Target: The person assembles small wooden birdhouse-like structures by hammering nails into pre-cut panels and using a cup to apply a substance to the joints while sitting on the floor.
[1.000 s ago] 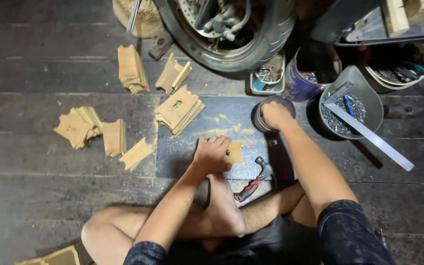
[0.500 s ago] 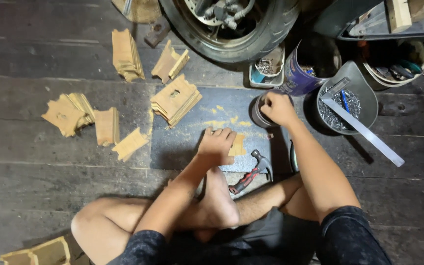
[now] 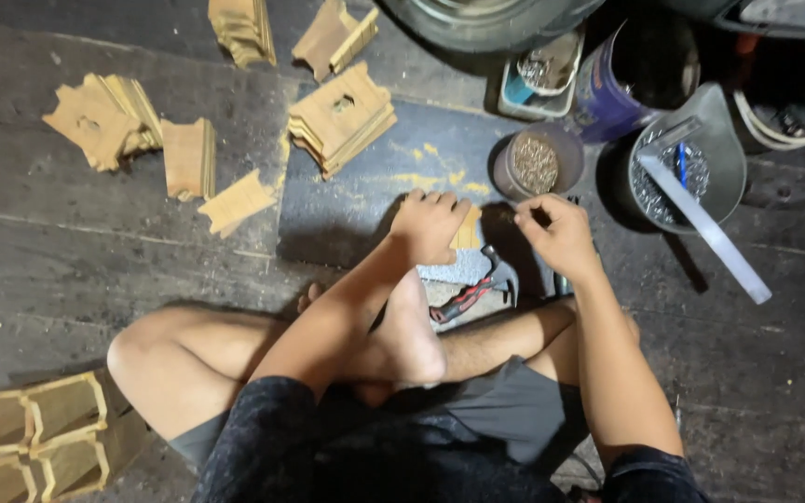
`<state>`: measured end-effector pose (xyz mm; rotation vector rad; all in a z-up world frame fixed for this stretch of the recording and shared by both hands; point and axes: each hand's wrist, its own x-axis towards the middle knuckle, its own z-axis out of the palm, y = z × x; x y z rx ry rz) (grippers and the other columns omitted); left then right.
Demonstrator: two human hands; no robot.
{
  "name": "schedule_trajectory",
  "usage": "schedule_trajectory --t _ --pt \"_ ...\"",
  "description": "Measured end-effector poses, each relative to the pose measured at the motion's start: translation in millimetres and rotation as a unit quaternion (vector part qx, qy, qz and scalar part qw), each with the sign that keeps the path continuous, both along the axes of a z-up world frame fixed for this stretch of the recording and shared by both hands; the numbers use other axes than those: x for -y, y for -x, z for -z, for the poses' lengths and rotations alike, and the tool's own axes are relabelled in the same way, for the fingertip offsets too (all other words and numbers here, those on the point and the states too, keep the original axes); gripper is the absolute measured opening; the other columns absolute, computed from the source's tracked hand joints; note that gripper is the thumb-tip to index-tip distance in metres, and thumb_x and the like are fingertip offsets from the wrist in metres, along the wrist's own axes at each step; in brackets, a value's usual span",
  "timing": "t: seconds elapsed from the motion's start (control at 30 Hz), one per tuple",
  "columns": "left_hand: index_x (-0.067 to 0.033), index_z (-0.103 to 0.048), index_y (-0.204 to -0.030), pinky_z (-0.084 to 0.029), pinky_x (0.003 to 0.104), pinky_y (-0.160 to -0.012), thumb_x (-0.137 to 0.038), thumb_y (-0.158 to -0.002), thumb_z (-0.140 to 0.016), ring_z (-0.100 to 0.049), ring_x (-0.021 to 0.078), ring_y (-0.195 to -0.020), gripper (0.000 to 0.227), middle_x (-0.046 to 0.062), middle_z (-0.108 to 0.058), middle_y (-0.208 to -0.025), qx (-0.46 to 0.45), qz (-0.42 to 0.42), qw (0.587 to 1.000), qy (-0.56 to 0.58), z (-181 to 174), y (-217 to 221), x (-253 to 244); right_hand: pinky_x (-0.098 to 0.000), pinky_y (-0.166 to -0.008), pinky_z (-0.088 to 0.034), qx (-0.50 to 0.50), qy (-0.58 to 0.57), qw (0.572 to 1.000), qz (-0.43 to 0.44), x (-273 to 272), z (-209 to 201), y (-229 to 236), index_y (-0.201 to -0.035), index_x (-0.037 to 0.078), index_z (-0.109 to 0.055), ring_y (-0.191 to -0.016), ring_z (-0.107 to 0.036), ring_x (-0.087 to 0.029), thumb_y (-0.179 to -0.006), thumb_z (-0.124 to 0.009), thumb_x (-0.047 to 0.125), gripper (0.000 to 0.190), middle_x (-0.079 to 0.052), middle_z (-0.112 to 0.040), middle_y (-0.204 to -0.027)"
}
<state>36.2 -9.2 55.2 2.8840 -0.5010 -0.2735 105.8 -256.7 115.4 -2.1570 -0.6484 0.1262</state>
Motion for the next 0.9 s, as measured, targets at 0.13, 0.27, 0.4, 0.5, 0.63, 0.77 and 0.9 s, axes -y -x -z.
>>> schedule_trajectory --t 0.13,0.27,0.4,0.5,0.63,0.77,0.9 --pt "-0.0105 -0.048 -0.152 -0.043 0.052 -0.104 -0.054 -0.069 -0.075 -0.064 0.0279 -0.122 0.097 0.008 -0.061 -0.13 -0.029 -0.023 0.999 -0.005 0.9 -2.5 3.3 -0.0407 -0.069 -0.057 -0.04 -0.022 0.998 0.03 -5.4 22.2 20.9 -0.096 0.007 -0.077 -0.077 -0.073 -0.028 -0.084 -0.079 0.0 0.014 -0.014 -0.075 -0.081" --pt "-0.0138 -0.054 -0.146 -0.042 0.048 -0.102 -0.057 -0.065 -0.074 -0.062 0.0244 -0.12 0.094 0.004 -0.06 -0.127 0.004 -0.055 0.998 -0.001 17.4 -1.6 4.1 -0.0356 -0.068 -0.055 -0.08 -0.074 0.992 0.058 3.2 52.5 29.9 -0.093 0.006 -0.073 -0.076 -0.069 -0.02 -0.086 -0.081 0.0 0.013 -0.012 -0.073 -0.079" --pt "-0.0167 -0.056 -0.144 -0.04 0.048 -0.104 -0.055 -0.062 -0.075 -0.061 0.0221 -0.119 0.094 0.002 -0.059 -0.126 0.02 -0.057 0.998 0.002 18.0 0.6 5.6 -0.0341 -0.07 -0.055 -0.112 -0.11 0.985 0.075 2.1 58.0 44.2 -0.093 0.004 -0.069 -0.078 -0.068 -0.018 -0.088 -0.082 0.0 0.014 -0.012 -0.074 -0.082" --pt "-0.0145 -0.055 -0.145 -0.036 0.051 -0.11 -0.054 -0.063 -0.075 -0.063 0.0227 -0.119 0.093 0.003 -0.06 -0.125 0.043 -0.05 0.998 -0.01 16.5 4.5 7.7 -0.0341 -0.069 -0.055 -0.084 -0.102 0.989 0.066 -5.2 54.2 47.5 -0.094 0.005 -0.07 -0.078 -0.071 -0.02 -0.087 -0.082 -0.001 0.015 -0.012 -0.077 -0.084" --pt "-0.0132 -0.054 -0.147 -0.031 0.054 -0.117 -0.054 -0.064 -0.075 -0.064 0.0224 -0.122 0.094 0.004 -0.06 -0.129 0.036 -0.037 0.999 -0.004 11.7 5.5 5.3 -0.0362 -0.07 -0.056 -0.08 -0.124 0.987 0.064 -21.5 54.8 55.2 -0.09 0.003 -0.066 -0.078 -0.072 -0.022 -0.087 -0.081 -0.003 0.017 -0.014 -0.078 -0.086" --pt "-0.0119 -0.053 -0.148 -0.025 0.061 -0.121 -0.052 -0.068 -0.077 -0.063 0.0224 -0.126 0.093 0.005 -0.059 -0.132 0.02 -0.045 0.999 -0.01 -12.5 9.3 4.7 -0.0352 -0.068 -0.055 -0.042 -0.097 0.994 0.026 -29.7 54.3 59.5 -0.087 0.007 -0.064 -0.078 -0.076 -0.022 -0.087 -0.083 0.0 0.02 -0.009 -0.08 -0.088" --pt "-0.0121 -0.053 -0.148 -0.023 0.068 -0.12 -0.051 -0.07 -0.077 -0.061 0.0232 -0.127 0.091 0.006 -0.057 -0.135 -0.008 -0.052 0.999 -0.005 -11.9 6.8 5.4 -0.036 -0.065 -0.053 -0.007 -0.089 0.996 0.013 -33.6 58.7 60.6 -0.084 0.008 -0.06 -0.075 -0.075 -0.026 -0.088 -0.082 0.0 0.024 -0.008 -0.08 -0.087"
